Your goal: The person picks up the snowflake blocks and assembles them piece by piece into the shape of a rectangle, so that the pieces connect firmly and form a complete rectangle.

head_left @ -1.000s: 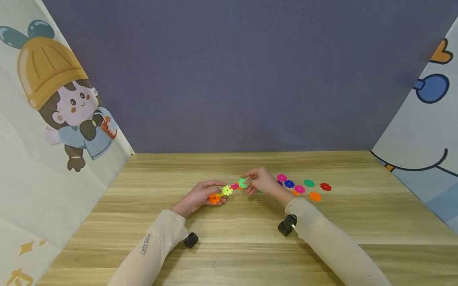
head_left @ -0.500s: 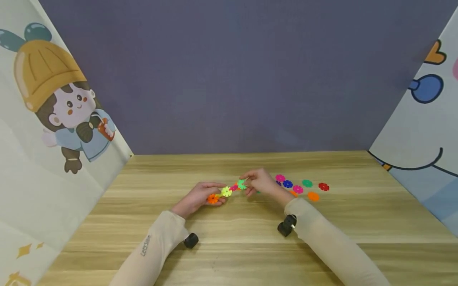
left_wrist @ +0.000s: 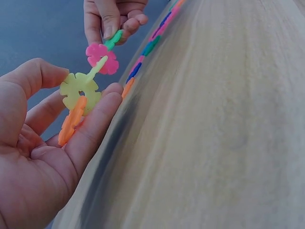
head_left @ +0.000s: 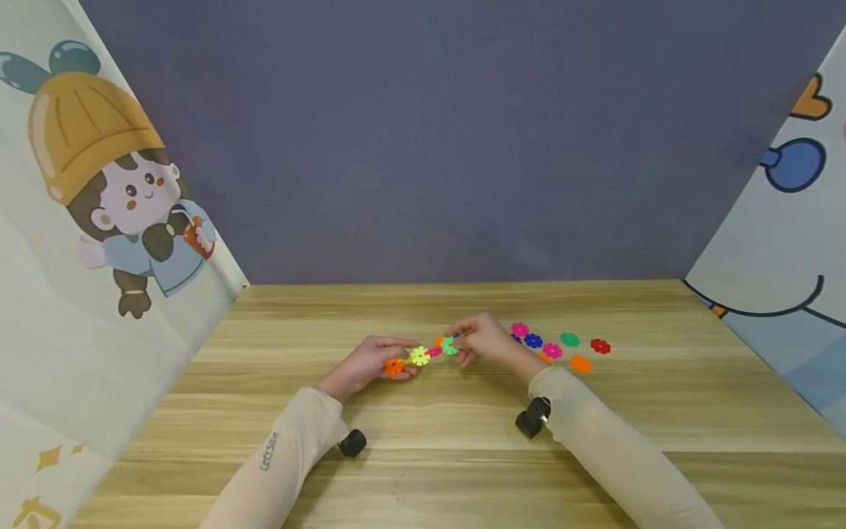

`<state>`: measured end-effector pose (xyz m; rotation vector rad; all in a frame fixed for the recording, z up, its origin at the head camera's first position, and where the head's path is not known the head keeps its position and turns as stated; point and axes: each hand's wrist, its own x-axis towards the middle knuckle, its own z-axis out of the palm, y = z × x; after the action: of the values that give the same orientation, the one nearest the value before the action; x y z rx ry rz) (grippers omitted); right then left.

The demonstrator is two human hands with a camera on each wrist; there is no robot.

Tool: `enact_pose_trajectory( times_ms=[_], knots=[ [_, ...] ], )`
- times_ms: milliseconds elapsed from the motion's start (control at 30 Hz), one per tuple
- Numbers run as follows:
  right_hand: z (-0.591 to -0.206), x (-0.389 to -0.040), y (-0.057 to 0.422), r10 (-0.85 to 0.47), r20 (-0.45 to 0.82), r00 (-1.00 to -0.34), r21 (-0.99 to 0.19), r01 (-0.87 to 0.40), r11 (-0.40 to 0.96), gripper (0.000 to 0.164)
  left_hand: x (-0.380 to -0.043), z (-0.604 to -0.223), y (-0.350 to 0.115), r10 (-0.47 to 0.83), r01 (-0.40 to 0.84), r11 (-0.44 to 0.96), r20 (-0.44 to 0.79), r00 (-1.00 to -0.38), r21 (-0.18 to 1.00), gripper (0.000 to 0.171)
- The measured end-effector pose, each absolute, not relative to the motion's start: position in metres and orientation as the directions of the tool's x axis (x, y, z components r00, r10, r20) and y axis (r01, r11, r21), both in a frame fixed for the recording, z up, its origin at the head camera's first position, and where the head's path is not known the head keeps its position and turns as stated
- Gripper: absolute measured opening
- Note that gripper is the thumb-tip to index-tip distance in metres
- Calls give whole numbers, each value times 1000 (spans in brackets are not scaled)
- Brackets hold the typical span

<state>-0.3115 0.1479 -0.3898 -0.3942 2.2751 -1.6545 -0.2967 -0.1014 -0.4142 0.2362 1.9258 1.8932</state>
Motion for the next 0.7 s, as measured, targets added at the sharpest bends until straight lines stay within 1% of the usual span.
enact_pose_trajectory(
  times_ms=[467,700],
  knots=[
    [-392,-313,147,-423,-74,-903,-955,-59,292,30,-297,-413,-100,414,-168,57,-177,-893,984,40],
    [-390,-311,146,-407,-74,-910,-947,-64,315,29,-296,-412,-101,416,-170,54,-177,-892,984,39]
  ],
)
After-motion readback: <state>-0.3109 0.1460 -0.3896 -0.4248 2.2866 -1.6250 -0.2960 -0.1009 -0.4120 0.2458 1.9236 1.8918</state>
